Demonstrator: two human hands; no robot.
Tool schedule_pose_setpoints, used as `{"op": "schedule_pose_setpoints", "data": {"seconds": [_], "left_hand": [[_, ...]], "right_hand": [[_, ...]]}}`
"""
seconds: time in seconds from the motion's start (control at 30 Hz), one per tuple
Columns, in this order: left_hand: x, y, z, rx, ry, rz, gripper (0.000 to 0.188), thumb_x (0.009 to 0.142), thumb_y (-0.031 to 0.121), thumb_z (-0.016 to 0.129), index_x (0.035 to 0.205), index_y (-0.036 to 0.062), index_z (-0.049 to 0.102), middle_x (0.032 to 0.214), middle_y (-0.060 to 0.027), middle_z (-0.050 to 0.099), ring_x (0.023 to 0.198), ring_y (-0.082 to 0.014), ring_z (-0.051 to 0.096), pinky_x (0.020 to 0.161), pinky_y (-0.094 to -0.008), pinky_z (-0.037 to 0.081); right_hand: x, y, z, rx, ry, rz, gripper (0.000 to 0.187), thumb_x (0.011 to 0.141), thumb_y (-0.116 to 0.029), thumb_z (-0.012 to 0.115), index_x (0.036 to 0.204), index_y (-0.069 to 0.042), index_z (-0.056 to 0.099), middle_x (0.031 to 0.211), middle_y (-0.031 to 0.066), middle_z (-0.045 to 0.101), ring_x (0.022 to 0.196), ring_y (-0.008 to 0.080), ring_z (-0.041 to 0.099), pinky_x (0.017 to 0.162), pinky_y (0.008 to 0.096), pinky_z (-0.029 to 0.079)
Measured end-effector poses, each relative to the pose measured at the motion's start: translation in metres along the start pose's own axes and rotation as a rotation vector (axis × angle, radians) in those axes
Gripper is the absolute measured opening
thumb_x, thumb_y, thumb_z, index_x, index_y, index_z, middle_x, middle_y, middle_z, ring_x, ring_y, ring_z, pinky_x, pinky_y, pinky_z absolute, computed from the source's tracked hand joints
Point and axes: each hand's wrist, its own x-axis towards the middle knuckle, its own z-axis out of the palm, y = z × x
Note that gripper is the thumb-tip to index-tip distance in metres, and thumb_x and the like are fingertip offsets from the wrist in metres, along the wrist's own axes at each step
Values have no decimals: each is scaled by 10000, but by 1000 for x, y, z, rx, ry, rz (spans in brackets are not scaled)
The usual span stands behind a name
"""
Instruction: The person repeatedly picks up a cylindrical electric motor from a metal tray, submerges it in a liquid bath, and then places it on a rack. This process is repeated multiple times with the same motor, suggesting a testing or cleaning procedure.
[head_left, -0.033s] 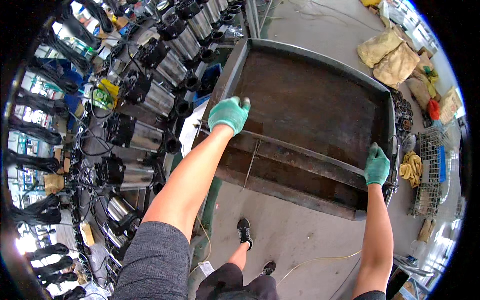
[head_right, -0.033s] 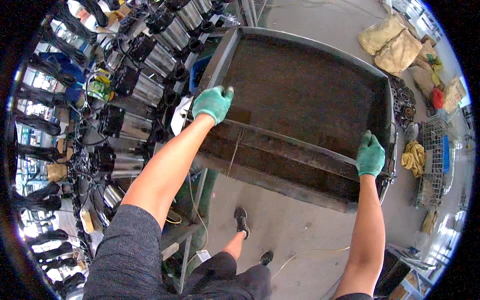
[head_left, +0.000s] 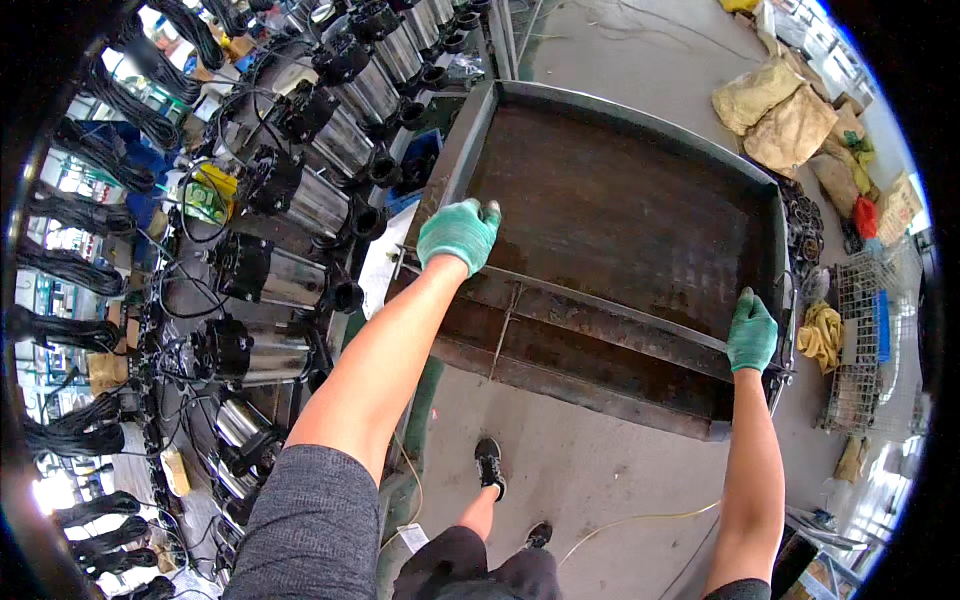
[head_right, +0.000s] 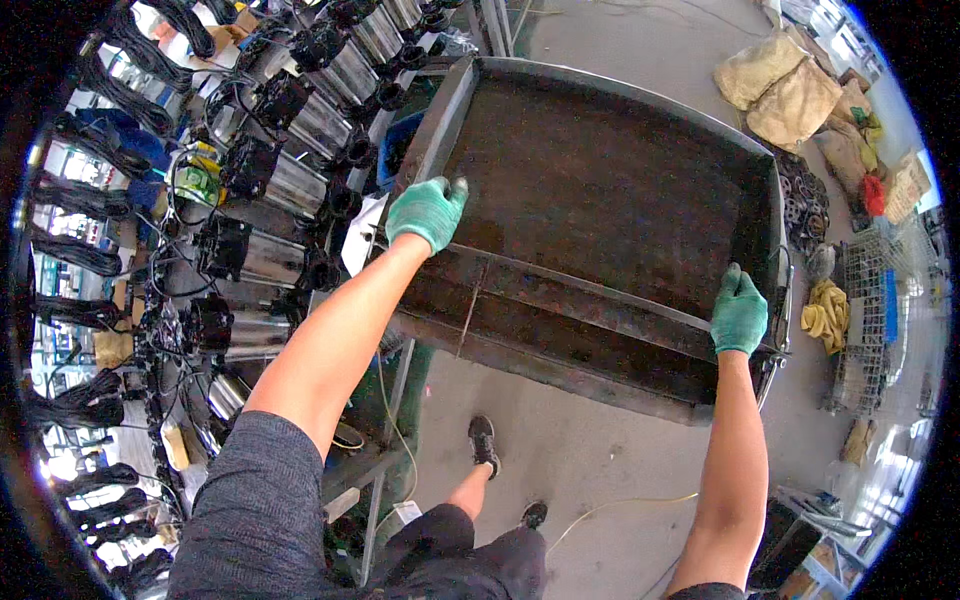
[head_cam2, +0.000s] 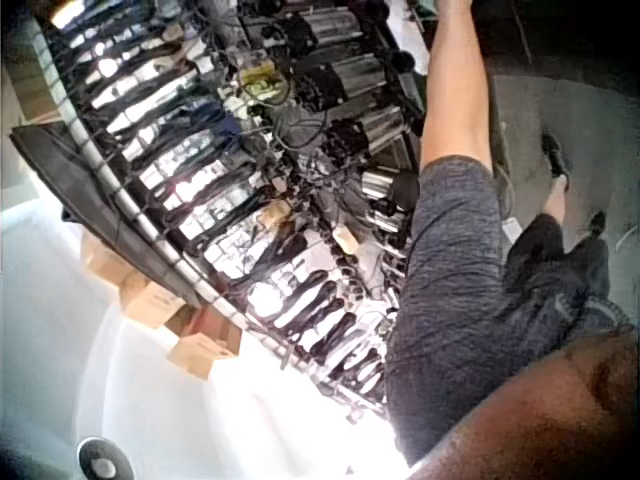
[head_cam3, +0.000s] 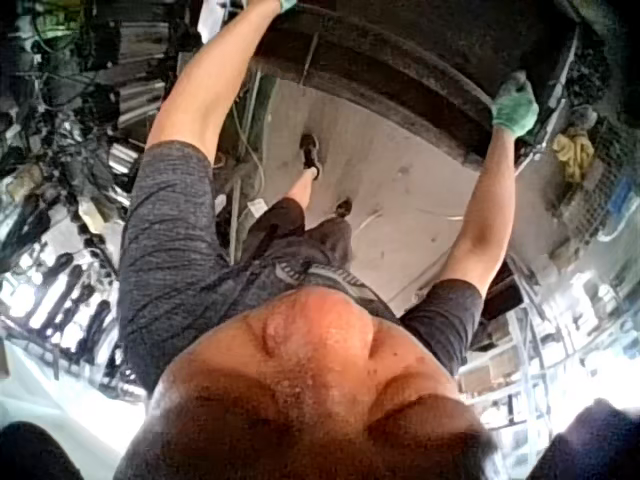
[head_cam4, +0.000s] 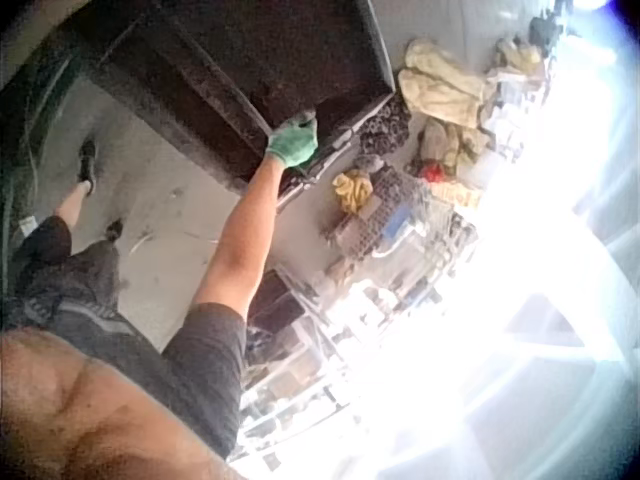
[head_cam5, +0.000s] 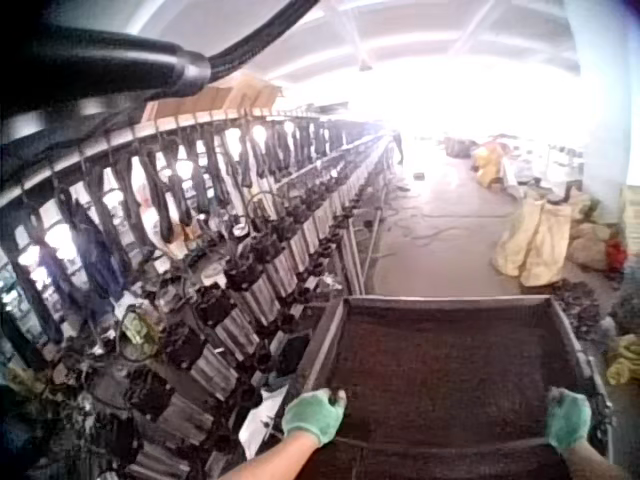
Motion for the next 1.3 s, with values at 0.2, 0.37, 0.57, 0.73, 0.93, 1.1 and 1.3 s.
{"op": "schedule_pose_setpoints", "data": {"seconds": [0.2, 0.37, 0.57, 0.73, 0.93, 1.1, 1.3], "left_hand": [[6, 10, 6, -25, 8, 60, 499, 1019, 525, 451, 988, 97, 707, 1048, -191, 727, 995, -417, 685, 860, -529, 532], [11, 5, 12, -62, 120, 164, 449, 1019, 449, 476, 912, 79, 707, 960, -190, 732, 907, -409, 700, 806, -534, 551], [13, 2, 20, -62, 140, 205, 436, 1019, 433, 487, 878, 74, 690, 911, -186, 721, 862, -413, 693, 780, -540, 547], [11, 4, 15, -37, 165, 183, 415, 1011, 422, 509, 834, 83, 668, 869, -182, 714, 816, -413, 685, 749, -548, 538], [15, 4, 10, -63, 141, 163, 439, 1017, 448, 496, 840, 84, 666, 896, -201, 700, 860, -437, 664, 775, -553, 519], [11, 5, 7, -62, 101, 111, 456, 1002, 473, 501, 848, 87, 691, 919, -182, 721, 879, -417, 683, 796, -540, 533], [7, 2, -7, -217, 39, 112, 481, 953, 529, 551, 873, 78, 699, 967, -189, 720, 918, -411, 681, 821, -524, 537]], "right_hand": [[23, 8, 2, -2, -26, 25, 520, 1041, -520, 464, 953, -82, 730, 858, 255, 681, 828, 494, 643, 712, 548, 495], [23, 8, 4, -30, -11, 15, 498, 1039, -505, 477, 960, -85, 732, 836, 249, 679, 789, 489, 637, 682, 532, 491], [21, 5, 0, -43, -33, 5, 465, 1042, -467, 498, 934, -76, 727, 806, 243, 674, 760, 476, 638, 652, 507, 494], [22, -1, -5, -67, -93, -16, 439, 1039, -429, 503, 889, -70, 707, 818, 244, 676, 754, 476, 643, 658, 541, 488], [21, -4, -8, -63, -185, -34, 472, 1040, -463, 459, 918, -81, 707, 867, 215, 705, 812, 461, 667, 692, 537, 511], [19, -4, -13, -83, -257, -56, 449, 1040, -459, 467, 972, -85, 705, 883, 228, 693, 821, 470, 651, 678, 538, 489], [23, -10, -12, -56, -227, -83, 433, 1038, -439, 483, 938, -70, 686, 879, 243, 692, 837, 487, 643, 709, 565, 480]]}}
